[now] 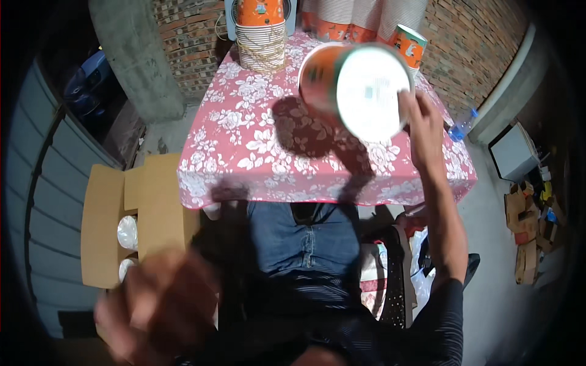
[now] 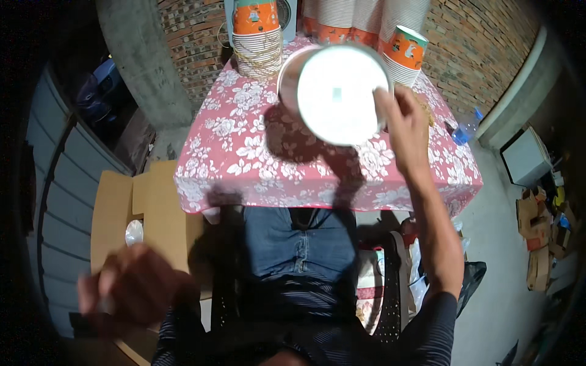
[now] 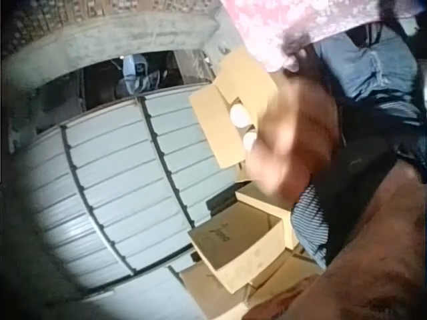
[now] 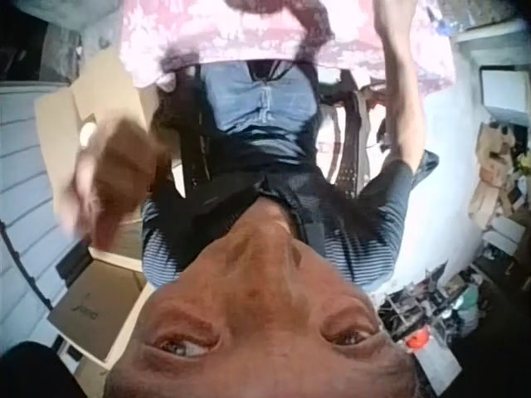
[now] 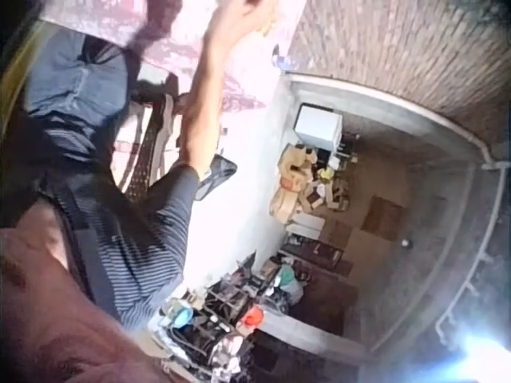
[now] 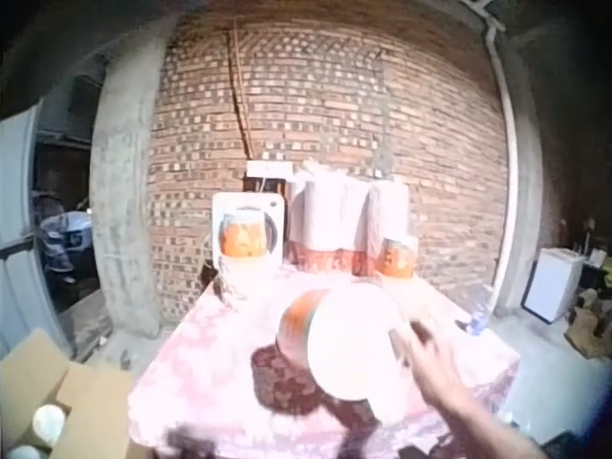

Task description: Attaching strings to paper cups at a workstation.

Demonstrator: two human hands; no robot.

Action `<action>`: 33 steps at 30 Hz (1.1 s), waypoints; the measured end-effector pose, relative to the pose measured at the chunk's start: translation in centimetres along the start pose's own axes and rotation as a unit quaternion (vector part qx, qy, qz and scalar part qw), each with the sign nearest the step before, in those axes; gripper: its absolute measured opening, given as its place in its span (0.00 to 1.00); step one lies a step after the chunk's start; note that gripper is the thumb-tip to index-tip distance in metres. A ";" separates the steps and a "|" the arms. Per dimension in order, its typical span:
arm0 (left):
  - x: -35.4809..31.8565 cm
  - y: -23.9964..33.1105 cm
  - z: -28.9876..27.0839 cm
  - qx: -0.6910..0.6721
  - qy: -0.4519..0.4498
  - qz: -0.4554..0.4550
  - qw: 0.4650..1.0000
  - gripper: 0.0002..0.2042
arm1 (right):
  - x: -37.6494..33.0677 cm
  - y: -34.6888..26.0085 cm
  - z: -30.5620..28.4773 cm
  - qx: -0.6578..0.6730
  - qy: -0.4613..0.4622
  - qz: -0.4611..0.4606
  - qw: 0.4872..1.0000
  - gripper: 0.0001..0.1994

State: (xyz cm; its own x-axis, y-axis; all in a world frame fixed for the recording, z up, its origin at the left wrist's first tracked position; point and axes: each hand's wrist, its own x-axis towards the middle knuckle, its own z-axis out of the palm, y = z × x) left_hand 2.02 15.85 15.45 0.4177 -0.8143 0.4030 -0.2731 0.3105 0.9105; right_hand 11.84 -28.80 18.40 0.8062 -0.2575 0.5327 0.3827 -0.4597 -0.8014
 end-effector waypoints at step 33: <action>15.5 2.9 -14.2 0.351 0.183 0.437 0.808 0.06 | 47.5 11.3 21.5 -0.277 0.024 -0.251 0.927 0.36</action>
State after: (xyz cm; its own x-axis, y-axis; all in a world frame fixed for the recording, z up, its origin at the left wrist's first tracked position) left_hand 20.02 11.10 25.62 -0.0082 -0.1958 0.9806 -0.9727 0.2290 0.0376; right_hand 64.18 -27.94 28.78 0.5628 0.0754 0.8231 0.4023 -0.8949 -0.1931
